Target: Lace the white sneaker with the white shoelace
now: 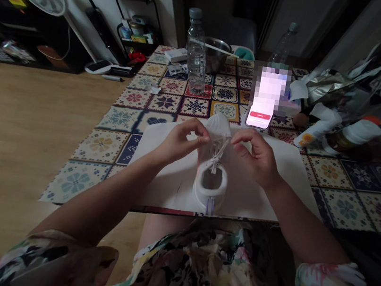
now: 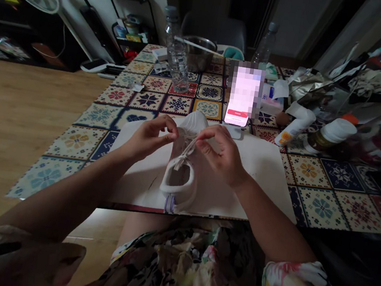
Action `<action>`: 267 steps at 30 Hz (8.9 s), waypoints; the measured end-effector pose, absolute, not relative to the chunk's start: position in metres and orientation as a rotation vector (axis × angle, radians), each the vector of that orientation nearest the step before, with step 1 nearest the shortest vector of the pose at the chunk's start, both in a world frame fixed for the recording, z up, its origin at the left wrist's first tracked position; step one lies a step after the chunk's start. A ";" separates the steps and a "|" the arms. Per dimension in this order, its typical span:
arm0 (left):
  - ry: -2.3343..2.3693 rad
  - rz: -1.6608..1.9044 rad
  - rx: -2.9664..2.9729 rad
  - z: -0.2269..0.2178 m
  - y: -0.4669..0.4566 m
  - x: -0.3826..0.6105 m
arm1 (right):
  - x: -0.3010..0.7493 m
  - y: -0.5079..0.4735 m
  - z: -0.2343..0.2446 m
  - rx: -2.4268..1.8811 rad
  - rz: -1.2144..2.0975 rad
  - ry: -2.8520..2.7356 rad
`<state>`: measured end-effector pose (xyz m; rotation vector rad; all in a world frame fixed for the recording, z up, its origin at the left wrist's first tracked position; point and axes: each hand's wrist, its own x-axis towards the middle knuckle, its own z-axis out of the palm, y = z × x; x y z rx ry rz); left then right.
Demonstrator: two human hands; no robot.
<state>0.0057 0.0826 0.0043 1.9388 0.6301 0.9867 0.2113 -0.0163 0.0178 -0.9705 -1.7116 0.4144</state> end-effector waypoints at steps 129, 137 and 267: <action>0.386 0.904 1.651 0.001 0.041 0.016 | 0.191 -0.022 0.006 -1.055 0.727 -1.574; 0.429 1.049 1.768 0.009 0.041 0.014 | 0.189 -0.023 0.004 -1.007 0.847 -1.434; 0.420 0.949 1.443 0.001 0.048 0.022 | 0.205 -0.019 0.015 -1.069 0.837 -1.823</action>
